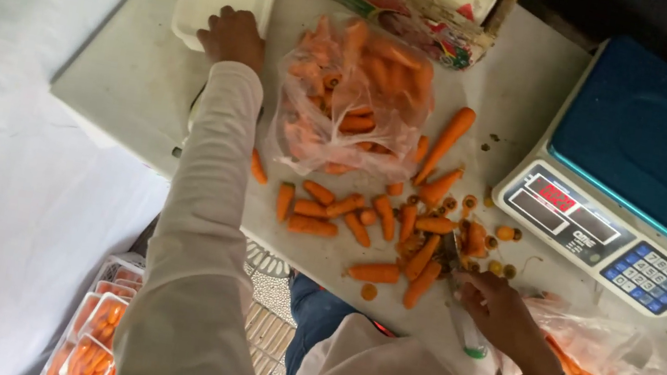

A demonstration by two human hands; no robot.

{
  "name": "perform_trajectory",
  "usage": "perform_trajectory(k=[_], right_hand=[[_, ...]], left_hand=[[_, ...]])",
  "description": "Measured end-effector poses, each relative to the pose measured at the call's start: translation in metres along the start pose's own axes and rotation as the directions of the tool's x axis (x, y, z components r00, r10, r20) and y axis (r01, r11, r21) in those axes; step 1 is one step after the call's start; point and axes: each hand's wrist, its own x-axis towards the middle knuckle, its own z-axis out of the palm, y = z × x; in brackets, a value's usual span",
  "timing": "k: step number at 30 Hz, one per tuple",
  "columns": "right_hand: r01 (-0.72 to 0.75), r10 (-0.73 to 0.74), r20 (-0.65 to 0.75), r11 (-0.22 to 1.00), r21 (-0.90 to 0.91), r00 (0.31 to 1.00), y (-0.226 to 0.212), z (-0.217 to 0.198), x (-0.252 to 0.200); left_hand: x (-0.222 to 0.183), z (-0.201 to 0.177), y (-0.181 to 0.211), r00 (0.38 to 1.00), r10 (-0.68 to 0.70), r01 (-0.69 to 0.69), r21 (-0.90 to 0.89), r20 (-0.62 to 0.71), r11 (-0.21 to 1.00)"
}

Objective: Peeling carrots with a knife, weighing them on a digital scale, and packaging them into plastic trays.

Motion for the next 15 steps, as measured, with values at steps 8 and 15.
perform_trajectory(k=[8, 15], right_hand=[[-0.010, 0.010, -0.006, 0.999, 0.048, 1.000, 0.022, -0.002, -0.011], [0.003, 0.015, -0.098, 0.983, 0.186, 0.995, -0.002, -0.021, -0.006]], left_hand=[[0.018, -0.011, -0.015, 0.998, -0.051, 0.050, -0.034, -0.029, 0.998], [-0.017, -0.149, -0.047, 0.697, -0.158, -0.277, -0.466, -0.700, 0.841]])
